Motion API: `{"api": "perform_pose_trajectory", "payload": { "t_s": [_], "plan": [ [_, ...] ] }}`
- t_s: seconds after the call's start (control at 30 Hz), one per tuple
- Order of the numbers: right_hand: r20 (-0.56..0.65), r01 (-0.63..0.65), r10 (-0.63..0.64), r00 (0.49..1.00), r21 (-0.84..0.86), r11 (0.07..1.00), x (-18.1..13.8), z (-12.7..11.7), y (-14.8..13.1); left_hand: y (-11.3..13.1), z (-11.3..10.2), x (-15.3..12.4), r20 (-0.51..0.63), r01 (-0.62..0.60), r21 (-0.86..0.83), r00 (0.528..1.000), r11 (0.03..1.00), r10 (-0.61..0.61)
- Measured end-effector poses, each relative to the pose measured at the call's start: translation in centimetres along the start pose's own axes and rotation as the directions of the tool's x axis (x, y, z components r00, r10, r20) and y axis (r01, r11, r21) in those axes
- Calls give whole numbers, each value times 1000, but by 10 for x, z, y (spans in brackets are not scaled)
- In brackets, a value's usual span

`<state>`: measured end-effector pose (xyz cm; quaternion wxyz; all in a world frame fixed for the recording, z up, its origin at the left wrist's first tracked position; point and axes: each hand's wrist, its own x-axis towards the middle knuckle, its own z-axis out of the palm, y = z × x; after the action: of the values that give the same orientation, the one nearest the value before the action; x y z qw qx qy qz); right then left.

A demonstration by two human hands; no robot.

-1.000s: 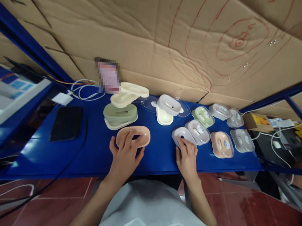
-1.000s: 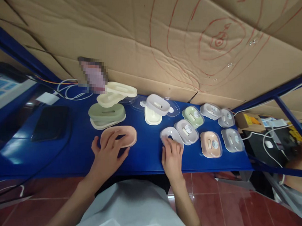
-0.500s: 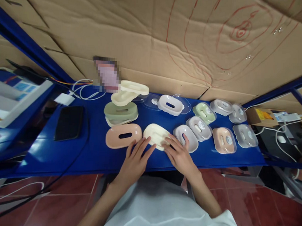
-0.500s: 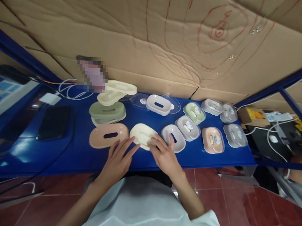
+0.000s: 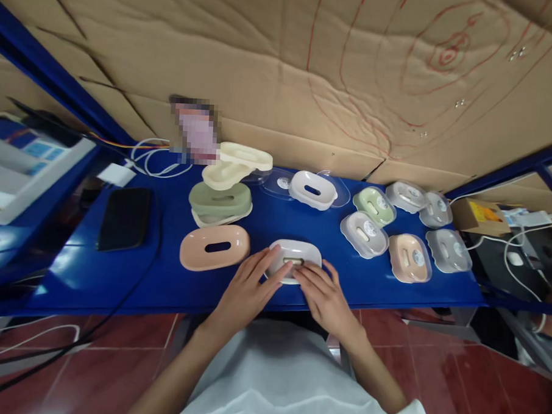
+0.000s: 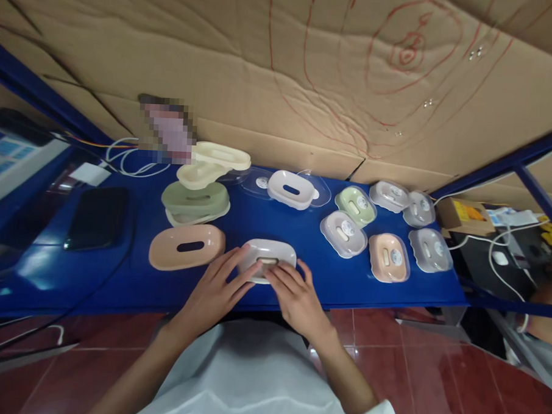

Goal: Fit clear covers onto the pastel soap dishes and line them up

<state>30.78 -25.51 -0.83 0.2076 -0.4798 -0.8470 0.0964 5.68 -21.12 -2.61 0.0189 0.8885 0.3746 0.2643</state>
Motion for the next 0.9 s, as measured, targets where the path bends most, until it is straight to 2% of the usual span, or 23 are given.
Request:
{"api": "perform_pose_trajectory", "payload": {
  "t_s": [0.1,0.23,0.4,0.6,0.7,0.77,0.83,0.87,0.9],
  "plan": [
    [-30,60,-62,998,-56,997,10,12,-4,-7,1,-5,45,-34,-39,998,999,36],
    [-52,154,-162,985,-130,980,18,17,2,-11,4,-13,24,19,-64,1000,998,-18],
    [-78,210,-229,970,-198,958,23,18,7,-10,3,-14,4,41,-46,999,998,-41],
    [-30,221,-228,973,-151,964,18,27,10,-9,4,-14,27,47,-33,999,998,-46],
    [-25,282,-283,959,-32,959,23,15,25,-9,5,-14,33,27,-60,999,998,-25],
    [-97,217,-218,971,-21,976,37,-3,46,-8,6,-14,36,38,-68,999,997,-36],
    [-207,-10,-12,978,-104,995,61,-23,74,-8,6,-13,40,50,-57,998,997,-48],
    [-242,-141,102,965,-152,978,75,-31,89,-7,6,-13,42,51,-52,998,997,-49],
    [-229,-244,200,953,-187,952,89,-38,103,-7,6,-12,47,51,-53,998,997,-49]
  ]
}}
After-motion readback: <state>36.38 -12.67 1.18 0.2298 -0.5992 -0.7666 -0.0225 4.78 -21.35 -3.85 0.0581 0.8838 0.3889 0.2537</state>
